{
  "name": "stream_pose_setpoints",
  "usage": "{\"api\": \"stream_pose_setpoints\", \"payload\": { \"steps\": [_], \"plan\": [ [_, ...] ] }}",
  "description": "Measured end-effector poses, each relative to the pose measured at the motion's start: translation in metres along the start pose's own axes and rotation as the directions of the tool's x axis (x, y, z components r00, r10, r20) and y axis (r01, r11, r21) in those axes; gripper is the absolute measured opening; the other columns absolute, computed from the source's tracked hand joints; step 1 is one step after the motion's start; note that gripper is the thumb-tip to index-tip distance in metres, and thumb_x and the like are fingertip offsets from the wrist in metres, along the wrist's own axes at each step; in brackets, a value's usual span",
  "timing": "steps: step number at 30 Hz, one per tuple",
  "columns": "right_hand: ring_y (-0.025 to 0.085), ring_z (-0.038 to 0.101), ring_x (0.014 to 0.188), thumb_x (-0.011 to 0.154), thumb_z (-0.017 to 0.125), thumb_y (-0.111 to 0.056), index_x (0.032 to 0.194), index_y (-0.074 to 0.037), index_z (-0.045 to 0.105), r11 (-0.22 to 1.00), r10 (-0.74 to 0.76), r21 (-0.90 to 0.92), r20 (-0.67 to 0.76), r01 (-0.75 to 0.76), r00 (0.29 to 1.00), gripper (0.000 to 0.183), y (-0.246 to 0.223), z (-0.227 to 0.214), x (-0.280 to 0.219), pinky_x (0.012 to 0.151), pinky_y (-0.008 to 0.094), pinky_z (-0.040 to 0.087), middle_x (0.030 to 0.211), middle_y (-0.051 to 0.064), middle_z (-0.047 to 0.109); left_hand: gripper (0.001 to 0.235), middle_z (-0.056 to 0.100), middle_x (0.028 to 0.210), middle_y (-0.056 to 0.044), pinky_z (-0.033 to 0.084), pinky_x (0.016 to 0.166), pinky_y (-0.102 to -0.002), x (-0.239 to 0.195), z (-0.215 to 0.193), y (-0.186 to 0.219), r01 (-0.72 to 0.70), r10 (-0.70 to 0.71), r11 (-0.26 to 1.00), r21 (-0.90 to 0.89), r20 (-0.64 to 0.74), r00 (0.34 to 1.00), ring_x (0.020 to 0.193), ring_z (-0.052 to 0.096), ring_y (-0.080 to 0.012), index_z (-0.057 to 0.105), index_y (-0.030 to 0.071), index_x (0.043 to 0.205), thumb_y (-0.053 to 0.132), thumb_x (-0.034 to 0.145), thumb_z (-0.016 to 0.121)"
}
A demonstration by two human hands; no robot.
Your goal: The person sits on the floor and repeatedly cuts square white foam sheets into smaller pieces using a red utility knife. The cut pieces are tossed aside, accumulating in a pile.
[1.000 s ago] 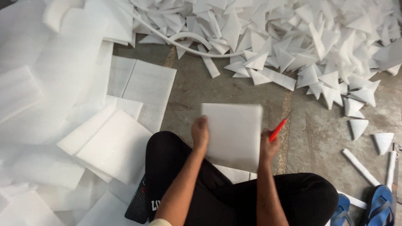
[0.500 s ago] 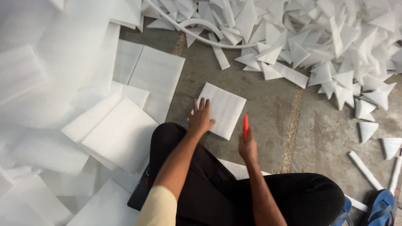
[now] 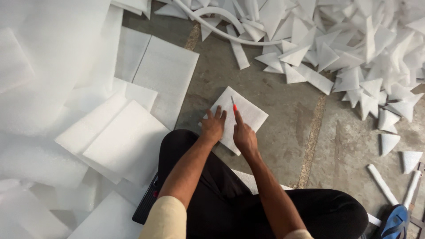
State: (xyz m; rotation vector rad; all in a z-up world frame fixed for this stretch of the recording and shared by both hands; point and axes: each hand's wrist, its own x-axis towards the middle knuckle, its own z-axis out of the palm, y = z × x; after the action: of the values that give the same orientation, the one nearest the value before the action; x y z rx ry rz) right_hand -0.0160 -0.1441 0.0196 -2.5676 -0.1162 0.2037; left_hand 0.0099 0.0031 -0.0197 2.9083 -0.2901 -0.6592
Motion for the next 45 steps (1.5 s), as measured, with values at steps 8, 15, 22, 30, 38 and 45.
{"api": "stream_pose_setpoints", "payload": {
  "steps": [8, 15, 22, 30, 38, 45],
  "plan": [
    [0.049, 0.07, 0.085, 0.099, 0.051, -0.018, 0.16, -0.021, 0.031, 0.99, 0.095, -0.112, 0.091, -0.085, 0.991, 0.064, -0.011, 0.007, 0.059, 0.075, 0.06, 0.054, 0.094, 0.029, 0.072, 0.066, 0.013, 0.171, -0.008, 0.045, 0.095, -0.076, 0.014, 0.012, 0.002, 0.049, -0.05, 0.999, -0.024, -0.039, 0.998, 0.148, 0.022, -0.0507, 0.027, 0.021, 0.162, 0.027, 0.101, 0.053],
    [0.05, 0.07, 0.089, 0.096, 0.053, -0.019, 0.154, -0.022, 0.043, 0.989, 0.073, -0.132, 0.096, -0.06, 0.993, 0.059, -0.008, 0.003, 0.081, 0.081, 0.06, 0.054, 0.097, 0.03, 0.073, 0.07, 0.007, 0.172, -0.008, 0.041, 0.099, -0.077, 0.021, 0.013, 0.002, 0.058, -0.056, 0.997, -0.054, 0.044, 0.997, 0.149, 0.018, -0.051, 0.022, 0.022, 0.162, 0.026, 0.1, 0.053],
    [0.05, 0.071, 0.086, 0.099, 0.048, -0.019, 0.152, -0.023, 0.046, 0.987, 0.154, -0.078, 0.161, -0.143, 0.975, 0.053, -0.001, -0.013, -0.014, 0.08, 0.06, 0.055, 0.094, 0.032, 0.071, 0.073, 0.009, 0.172, -0.007, 0.046, 0.101, -0.072, 0.011, 0.001, 0.003, 0.048, -0.048, 0.998, -0.051, 0.017, 0.999, 0.15, 0.022, -0.0501, 0.025, 0.022, 0.163, 0.024, 0.099, 0.059],
    [0.049, 0.072, 0.082, 0.096, 0.049, -0.02, 0.155, -0.029, 0.039, 0.939, 0.337, -0.194, 0.339, -0.285, 0.878, 0.06, -0.012, -0.05, -0.179, 0.078, 0.058, 0.056, 0.084, 0.029, 0.073, 0.1, 0.009, 0.171, -0.007, 0.048, 0.1, -0.068, -0.006, -0.032, 0.005, 0.059, -0.056, 0.998, -0.033, 0.095, 0.994, 0.148, 0.023, -0.0477, 0.022, 0.022, 0.162, 0.025, 0.083, 0.081],
    [0.048, 0.071, 0.084, 0.095, 0.05, -0.018, 0.154, -0.025, 0.038, 0.967, 0.253, -0.046, 0.222, -0.249, 0.942, 0.061, -0.005, -0.053, -0.193, 0.076, 0.058, 0.055, 0.087, 0.028, 0.072, 0.11, 0.011, 0.17, -0.008, 0.044, 0.104, -0.068, -0.032, 0.021, 0.014, -0.067, 0.067, 0.998, -0.018, -0.001, 0.998, 0.15, 0.022, -0.0454, 0.021, 0.02, 0.162, 0.037, 0.076, 0.088],
    [0.05, 0.07, 0.082, 0.098, 0.052, -0.021, 0.153, -0.023, 0.043, 0.981, 0.185, 0.048, 0.057, -0.188, 0.981, 0.056, -0.003, -0.031, -0.113, 0.073, 0.058, 0.055, 0.092, 0.03, 0.071, 0.118, 0.007, 0.171, -0.008, 0.034, 0.11, -0.074, -0.012, -0.009, 0.015, 0.09, -0.089, 0.995, -0.029, 0.055, 0.995, 0.153, 0.014, -0.0444, 0.017, 0.021, 0.163, 0.047, 0.074, 0.09]
  ]
}}
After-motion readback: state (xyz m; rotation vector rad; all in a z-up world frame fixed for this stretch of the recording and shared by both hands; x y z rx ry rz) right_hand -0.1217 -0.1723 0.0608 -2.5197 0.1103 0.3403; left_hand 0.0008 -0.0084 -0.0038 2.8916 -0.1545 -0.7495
